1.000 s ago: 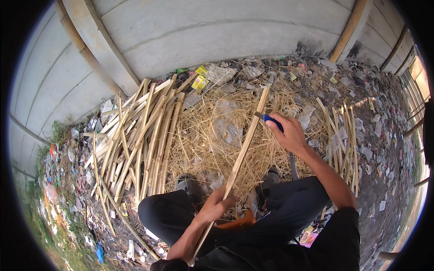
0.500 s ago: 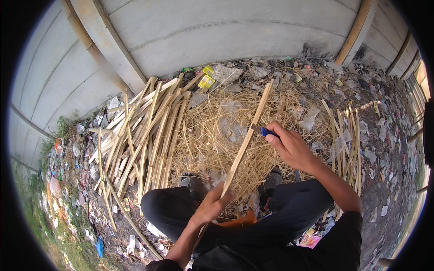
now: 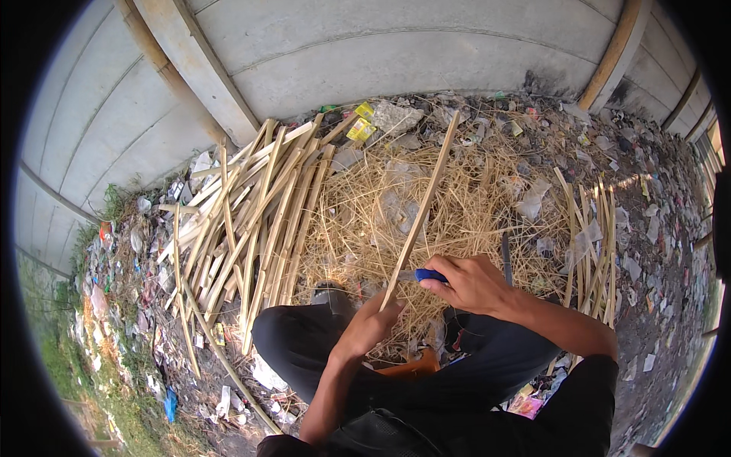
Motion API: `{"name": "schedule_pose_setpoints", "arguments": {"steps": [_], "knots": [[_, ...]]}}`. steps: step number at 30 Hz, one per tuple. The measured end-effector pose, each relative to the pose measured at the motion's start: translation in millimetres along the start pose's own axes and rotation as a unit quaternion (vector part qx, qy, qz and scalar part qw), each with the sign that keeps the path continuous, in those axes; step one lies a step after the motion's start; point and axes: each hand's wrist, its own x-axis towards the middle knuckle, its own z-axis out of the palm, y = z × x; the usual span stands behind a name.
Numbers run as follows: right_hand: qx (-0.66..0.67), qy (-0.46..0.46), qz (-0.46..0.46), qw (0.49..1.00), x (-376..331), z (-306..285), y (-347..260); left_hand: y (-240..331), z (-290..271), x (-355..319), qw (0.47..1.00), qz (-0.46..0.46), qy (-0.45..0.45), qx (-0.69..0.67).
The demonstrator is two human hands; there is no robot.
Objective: The person sits on the ground and uses a machete to split a long bamboo pole into thin strips. They then use a utility knife to further refine the strips, smoothing the edges and removing excess material. The finished strips are placed in a pile nearby.
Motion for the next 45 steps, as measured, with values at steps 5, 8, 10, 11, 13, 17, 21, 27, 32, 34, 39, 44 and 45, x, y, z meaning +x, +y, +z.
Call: {"name": "schedule_pose_setpoints", "arguments": {"steps": [5,8,10,11,13,17,21,27,32,34,39,44,45], "knots": [[-0.025,-0.015,-0.007,1.0,4,11,-9,-5,1,5,0.999,0.033,0.011,0.026],[-0.031,-0.014,-0.002,0.999,3,13,-11,0,3,1,0.996,0.052,0.038,0.068],[-0.034,-0.007,-0.002,0.999,5,12,-13,-3,3,0,0.992,0.065,0.055,0.089],[-0.033,0.001,-0.004,0.999,6,11,-15,-5,2,0,0.991,0.068,0.059,0.099],[-0.039,0.013,-0.011,0.999,7,12,-15,-8,0,1,0.988,0.073,0.064,0.119],[-0.063,0.026,-0.02,0.997,9,13,-14,-2,2,-2,0.989,0.056,0.063,0.124],[-0.069,0.035,-0.03,0.997,8,12,-10,1,1,-3,0.991,0.042,0.044,0.123],[-0.079,0.064,0.009,0.995,11,6,-4,-2,5,-3,0.991,0.063,0.057,0.101],[-0.057,0.084,0.088,0.991,25,-25,14,-22,1,-11,0.991,0.058,0.04,0.118],[-0.061,0.084,0.08,0.991,24,-24,15,-19,-2,-13,0.993,0.032,0.024,0.114],[-0.082,0.109,0.106,0.985,29,-30,35,-29,-5,-18,0.991,0.035,0.012,0.13],[-0.1,0.166,0.199,0.961,33,-60,90,-34,1,-37,0.988,0.019,0.015,0.154],[-0.103,0.184,0.21,0.955,32,-65,99,-37,0,-39,0.987,0.009,0.007,0.158]]}}
